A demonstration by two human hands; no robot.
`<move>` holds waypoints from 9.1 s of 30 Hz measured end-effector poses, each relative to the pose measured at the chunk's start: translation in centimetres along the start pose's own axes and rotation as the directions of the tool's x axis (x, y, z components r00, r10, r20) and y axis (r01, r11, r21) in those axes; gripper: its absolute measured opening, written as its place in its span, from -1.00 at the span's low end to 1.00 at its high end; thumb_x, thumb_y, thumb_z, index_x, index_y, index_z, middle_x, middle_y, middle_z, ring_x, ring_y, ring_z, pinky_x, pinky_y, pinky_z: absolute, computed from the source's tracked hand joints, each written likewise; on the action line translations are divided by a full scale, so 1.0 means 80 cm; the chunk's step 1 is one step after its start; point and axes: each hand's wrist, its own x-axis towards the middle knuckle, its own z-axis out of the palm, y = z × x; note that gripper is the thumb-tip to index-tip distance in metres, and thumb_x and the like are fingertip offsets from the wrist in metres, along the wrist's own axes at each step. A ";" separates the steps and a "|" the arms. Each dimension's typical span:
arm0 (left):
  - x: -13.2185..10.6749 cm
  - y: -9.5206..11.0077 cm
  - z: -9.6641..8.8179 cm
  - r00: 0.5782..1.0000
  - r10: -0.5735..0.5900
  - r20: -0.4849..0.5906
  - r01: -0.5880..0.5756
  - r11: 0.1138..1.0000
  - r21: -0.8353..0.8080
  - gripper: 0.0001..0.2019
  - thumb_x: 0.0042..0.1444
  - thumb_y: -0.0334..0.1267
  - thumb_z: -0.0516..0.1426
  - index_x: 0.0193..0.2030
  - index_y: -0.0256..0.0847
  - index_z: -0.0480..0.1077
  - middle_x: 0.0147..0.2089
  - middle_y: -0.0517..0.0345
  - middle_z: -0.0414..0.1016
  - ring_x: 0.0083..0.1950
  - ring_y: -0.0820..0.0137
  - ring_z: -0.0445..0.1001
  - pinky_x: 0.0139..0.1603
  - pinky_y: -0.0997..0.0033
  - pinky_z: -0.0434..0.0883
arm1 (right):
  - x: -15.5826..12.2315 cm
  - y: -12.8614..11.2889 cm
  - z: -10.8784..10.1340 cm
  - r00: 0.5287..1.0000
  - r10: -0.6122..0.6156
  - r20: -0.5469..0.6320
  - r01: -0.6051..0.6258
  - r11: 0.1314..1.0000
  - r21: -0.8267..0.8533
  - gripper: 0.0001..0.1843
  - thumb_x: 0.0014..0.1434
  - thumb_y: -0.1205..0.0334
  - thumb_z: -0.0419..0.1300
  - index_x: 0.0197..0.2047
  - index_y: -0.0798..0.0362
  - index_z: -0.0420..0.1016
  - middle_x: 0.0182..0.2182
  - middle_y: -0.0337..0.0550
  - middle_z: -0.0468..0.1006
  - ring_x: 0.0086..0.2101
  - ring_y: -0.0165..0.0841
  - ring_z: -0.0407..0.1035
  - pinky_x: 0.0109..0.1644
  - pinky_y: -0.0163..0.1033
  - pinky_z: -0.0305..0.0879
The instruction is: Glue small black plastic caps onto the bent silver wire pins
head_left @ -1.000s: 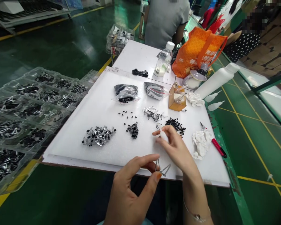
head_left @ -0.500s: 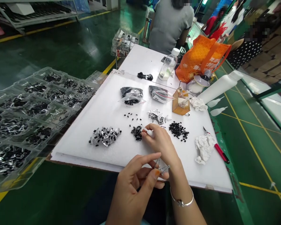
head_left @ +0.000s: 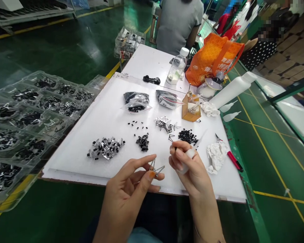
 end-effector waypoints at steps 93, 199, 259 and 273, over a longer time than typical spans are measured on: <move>0.000 0.004 0.025 0.985 -0.070 0.160 0.056 0.994 0.094 -0.89 0.15 -0.29 0.36 -0.26 0.07 0.72 -0.37 0.25 0.61 -0.37 0.46 0.56 -0.33 0.64 0.53 | -0.067 -0.005 -0.015 0.920 -0.391 -0.036 0.353 0.864 -0.358 -0.86 0.17 0.31 0.41 -0.28 -0.17 0.62 -0.22 -0.18 0.52 -0.19 -0.31 0.38 -0.21 -0.24 0.36; 0.012 0.018 0.031 0.966 -0.243 -0.090 0.235 0.968 -0.087 -0.88 -0.05 -0.30 0.39 -0.49 -0.11 0.54 -0.52 0.26 0.49 -0.48 0.41 0.52 -0.43 0.52 0.50 | 0.091 -0.077 -0.089 0.439 -0.803 -0.403 0.489 0.590 -0.643 -0.78 0.27 0.01 0.27 -0.34 -0.07 0.49 -0.44 -0.19 0.46 -0.53 -0.32 0.27 -0.44 -0.16 0.18; 0.012 -0.003 0.022 0.973 -0.185 0.136 0.208 0.963 -0.172 -0.79 0.13 -0.16 0.40 -0.07 0.11 0.67 -0.32 0.29 0.56 -0.34 0.51 0.61 -0.33 0.65 0.58 | -0.069 -0.013 -0.020 0.993 0.113 -0.028 -0.084 0.865 0.494 -0.90 0.15 0.13 0.46 -0.24 -0.12 0.71 -0.42 -0.25 0.64 -0.67 -0.71 -0.07 -0.45 -0.48 0.16; 0.014 0.003 0.028 0.930 -0.281 0.236 0.345 0.888 -0.304 -0.78 0.09 -0.24 0.44 -0.09 -0.06 0.70 -0.43 0.25 0.60 -0.43 0.52 0.63 -0.39 0.70 0.56 | -0.072 -0.011 -0.010 0.992 0.123 -0.040 -0.075 0.800 0.595 -0.93 0.19 0.27 0.41 -0.27 -0.04 0.60 -0.38 -0.31 0.54 -0.58 -0.65 0.19 -0.42 -0.50 0.24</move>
